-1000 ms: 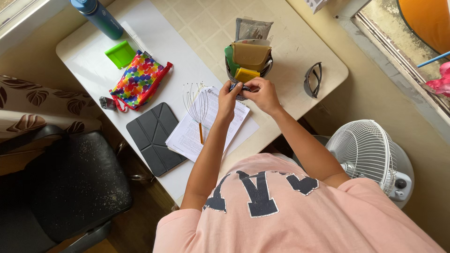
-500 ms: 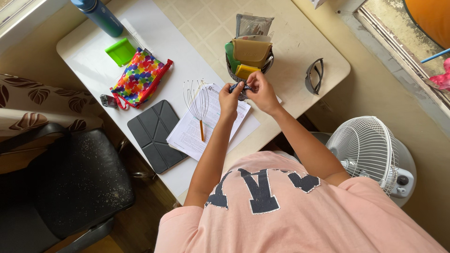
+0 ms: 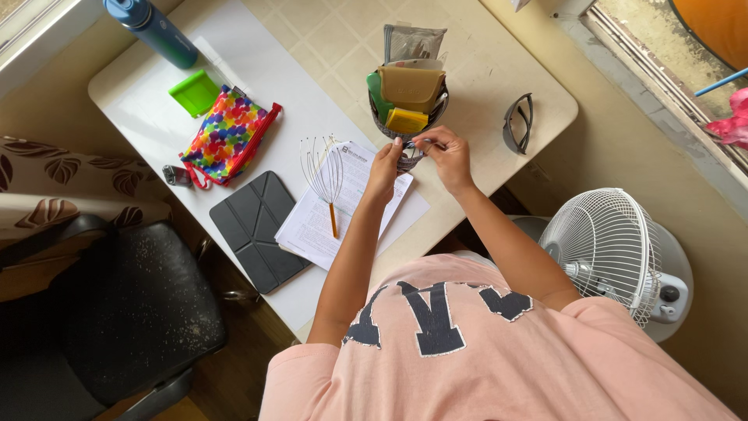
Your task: The person organizes various small items, including sunglasses, a head massager, and a small electronic device, by placing them into a white hanging organizer and a green desk bin.
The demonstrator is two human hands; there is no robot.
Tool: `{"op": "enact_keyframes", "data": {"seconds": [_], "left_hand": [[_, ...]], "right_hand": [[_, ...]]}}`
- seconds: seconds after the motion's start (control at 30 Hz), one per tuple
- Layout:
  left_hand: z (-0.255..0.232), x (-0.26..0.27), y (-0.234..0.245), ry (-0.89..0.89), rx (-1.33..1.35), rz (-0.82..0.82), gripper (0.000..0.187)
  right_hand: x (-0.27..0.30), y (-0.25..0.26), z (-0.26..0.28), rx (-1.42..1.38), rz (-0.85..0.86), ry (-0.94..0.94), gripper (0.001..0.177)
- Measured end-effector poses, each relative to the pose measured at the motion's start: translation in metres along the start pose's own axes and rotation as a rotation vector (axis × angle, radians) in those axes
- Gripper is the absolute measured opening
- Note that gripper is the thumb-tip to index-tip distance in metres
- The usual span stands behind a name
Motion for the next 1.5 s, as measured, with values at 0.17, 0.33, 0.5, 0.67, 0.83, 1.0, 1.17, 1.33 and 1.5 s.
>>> {"op": "enact_keyframes", "data": {"seconds": [0.17, 0.33, 0.5, 0.67, 0.83, 1.0, 1.17, 1.33, 1.5], "left_hand": [[-0.014, 0.01, -0.022, 0.116, 0.06, 0.144, 0.038], [-0.025, 0.014, -0.053, 0.292, 0.391, 0.271, 0.027], [-0.017, -0.037, -0.097, 0.192, 0.575, 0.233, 0.026], [-0.02, -0.1, -0.129, 0.157, 0.529, 0.145, 0.021], [-0.023, -0.146, -0.17, 0.085, 0.522, 0.208, 0.019], [-0.064, -0.168, -0.208, -0.058, 0.321, 0.256, 0.018], [-0.112, -0.169, -0.231, -0.069, 0.281, 0.083, 0.023], [-0.111, -0.19, -0.229, -0.17, 0.344, 0.036, 0.019], [-0.094, -0.207, -0.208, -0.124, -0.017, -0.173, 0.02]], "right_hand": [[0.008, 0.029, -0.045, -0.553, -0.221, -0.378, 0.008], [0.0, 0.053, -0.047, -0.604, -0.18, -0.543, 0.009], [-0.019, 0.063, -0.024, -0.322, -0.217, -0.316, 0.013], [-0.046, 0.067, 0.058, 0.172, -0.274, 0.07, 0.035], [-0.088, 0.107, 0.068, 0.214, -0.458, -0.028, 0.027], [-0.127, 0.145, 0.061, 0.123, -0.512, 0.039, 0.02], [-0.156, 0.167, 0.07, 0.194, -0.508, 0.087, 0.02], [-0.17, 0.163, 0.058, 0.16, -0.492, 0.031, 0.022], [-0.178, 0.169, 0.039, 0.278, -0.54, 0.066, 0.024]]}}
Point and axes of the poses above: each hand's wrist, its own x-axis away from the middle knuckle, its own y-axis out of the back of the hand, z = x × y, the point moved 6 cm from there along -x, towards the middle knuckle
